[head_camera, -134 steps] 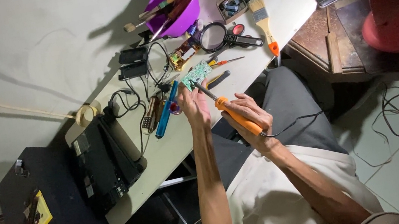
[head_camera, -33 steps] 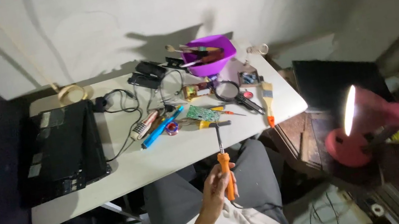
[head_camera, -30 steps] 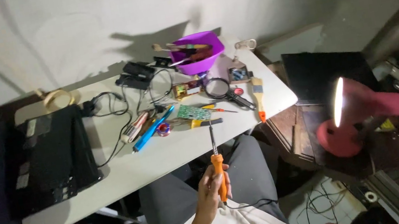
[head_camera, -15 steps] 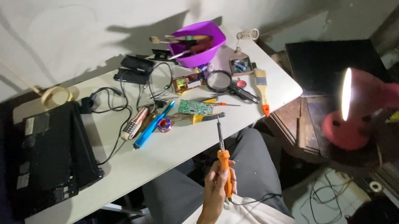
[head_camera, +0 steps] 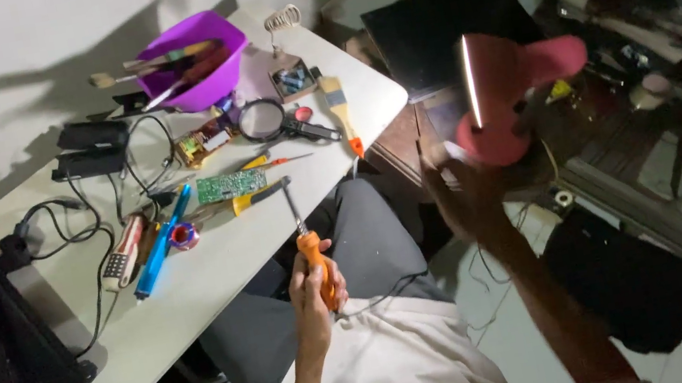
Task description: The person is using a soldering iron to repair or assemble a circuit board at a workbench.
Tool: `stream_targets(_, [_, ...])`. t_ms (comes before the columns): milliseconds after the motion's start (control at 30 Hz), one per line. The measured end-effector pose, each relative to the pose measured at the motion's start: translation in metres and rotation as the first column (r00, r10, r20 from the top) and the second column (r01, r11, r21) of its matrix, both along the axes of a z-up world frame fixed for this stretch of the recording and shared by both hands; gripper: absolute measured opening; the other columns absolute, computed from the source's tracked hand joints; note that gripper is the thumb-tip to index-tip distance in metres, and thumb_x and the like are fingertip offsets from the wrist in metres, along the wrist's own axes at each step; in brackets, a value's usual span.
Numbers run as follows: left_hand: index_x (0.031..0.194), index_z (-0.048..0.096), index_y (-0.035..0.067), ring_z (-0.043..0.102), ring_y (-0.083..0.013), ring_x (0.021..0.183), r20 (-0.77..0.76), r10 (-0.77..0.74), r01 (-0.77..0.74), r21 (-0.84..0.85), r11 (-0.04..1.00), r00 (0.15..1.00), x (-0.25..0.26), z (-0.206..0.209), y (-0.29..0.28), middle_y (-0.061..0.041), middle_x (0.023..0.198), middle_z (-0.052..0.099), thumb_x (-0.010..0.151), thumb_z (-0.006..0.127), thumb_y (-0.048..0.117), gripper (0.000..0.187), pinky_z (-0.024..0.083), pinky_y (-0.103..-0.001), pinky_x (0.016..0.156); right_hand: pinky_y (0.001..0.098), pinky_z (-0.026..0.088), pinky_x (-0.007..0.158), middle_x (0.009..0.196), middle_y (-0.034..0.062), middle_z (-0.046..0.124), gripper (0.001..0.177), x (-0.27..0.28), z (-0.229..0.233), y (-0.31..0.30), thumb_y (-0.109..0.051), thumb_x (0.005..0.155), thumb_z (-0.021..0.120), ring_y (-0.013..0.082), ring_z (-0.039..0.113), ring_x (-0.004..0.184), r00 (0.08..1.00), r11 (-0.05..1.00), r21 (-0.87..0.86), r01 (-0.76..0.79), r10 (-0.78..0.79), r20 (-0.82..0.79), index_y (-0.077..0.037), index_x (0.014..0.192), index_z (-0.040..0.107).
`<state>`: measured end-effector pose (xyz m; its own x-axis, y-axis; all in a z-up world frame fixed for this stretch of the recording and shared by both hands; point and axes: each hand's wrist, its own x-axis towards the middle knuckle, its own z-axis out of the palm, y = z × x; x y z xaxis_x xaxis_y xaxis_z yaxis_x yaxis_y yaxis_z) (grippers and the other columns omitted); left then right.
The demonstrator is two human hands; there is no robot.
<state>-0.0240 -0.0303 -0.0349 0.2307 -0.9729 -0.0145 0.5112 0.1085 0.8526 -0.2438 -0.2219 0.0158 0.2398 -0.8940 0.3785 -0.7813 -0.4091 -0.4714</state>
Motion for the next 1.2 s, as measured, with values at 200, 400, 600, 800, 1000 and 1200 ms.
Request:
stream_targets(200, [0.113,0.058,0.000,0.031,-0.0081,0.036,-0.050,-0.067,0.070,0.075,0.995,0.997,-0.014,-0.008,-0.014,-0.001,0.061,0.036,0.107,0.039,0.036,0.041,0.025,-0.021,0.028,0.0491,0.060,0.067,0.102,0.0160,0.057,0.047,-0.038,-0.103,-0.049,-0.051,0.100,0.063,0.0410,0.070,0.085,0.984,0.999,-0.021,0.044,-0.047,-0.173,-0.006,0.114,0.059])
stream_targets(400, [0.115,0.061,0.001,0.037,-0.0062,0.034,0.155,-0.077,0.062,0.105,0.993,0.985,-0.017,-0.006,-0.007,0.002,0.060,0.035,0.110,0.038,0.035,0.042,0.030,-0.021,0.028,0.0564,0.060,0.063,0.101,0.0204,0.056,0.039,-0.043,-0.158,-0.070,-0.036,0.098,0.064,0.0479,0.070,0.076,0.963,0.994,-0.003,0.114,-0.111,-0.246,-0.001,0.112,0.054])
stream_targets(600, [0.107,0.060,0.003,0.037,-0.0053,0.036,0.189,-0.077,0.051,0.137,0.989,0.979,-0.008,-0.025,0.000,0.002,0.061,0.032,0.111,0.035,0.034,0.041,0.032,-0.019,0.033,0.0602,0.053,0.068,0.088,0.0266,0.058,0.033,-0.027,-0.080,0.014,-0.026,0.108,0.049,0.0546,0.065,0.087,0.993,0.985,0.173,0.025,-0.044,0.112,0.006,0.106,0.058])
stream_targets(800, [0.097,0.059,0.002,0.037,-0.0060,0.035,0.267,-0.132,0.096,0.143,0.985,0.955,-0.023,-0.045,-0.006,0.003,0.057,0.032,0.111,0.036,0.035,0.042,0.029,-0.018,0.033,0.0455,0.055,0.088,0.094,0.0176,0.071,0.028,-0.030,-0.064,0.092,-0.014,0.101,0.052,0.0358,0.071,0.091,0.895,0.987,0.096,-0.130,0.075,0.441,-0.006,0.124,0.066])
stream_targets(1000, [0.092,0.055,0.006,0.037,-0.0041,0.035,0.284,-0.247,0.192,0.208,0.959,0.926,-0.052,-0.041,-0.012,0.005,0.056,0.032,0.111,0.033,0.042,0.046,0.031,-0.017,0.032,0.0428,0.058,0.080,0.094,0.0131,0.075,0.023,-0.025,-0.054,0.116,-0.026,0.104,0.058,0.0317,0.074,0.090,0.951,0.951,0.298,-0.083,-0.013,0.308,-0.018,0.124,0.066])
stream_targets(1200, [0.091,0.052,0.005,0.033,-0.0043,0.032,0.154,-0.344,0.305,0.229,0.924,0.926,-0.071,-0.041,-0.022,0.006,0.054,0.026,0.112,0.031,0.044,0.050,0.027,-0.020,0.028,0.0412,0.060,0.081,0.098,0.0118,0.075,0.022,-0.034,-0.052,0.115,-0.029,0.105,0.058,0.0305,0.075,0.092,0.970,0.969,0.245,-0.029,-0.032,0.239,-0.018,0.123,0.066])
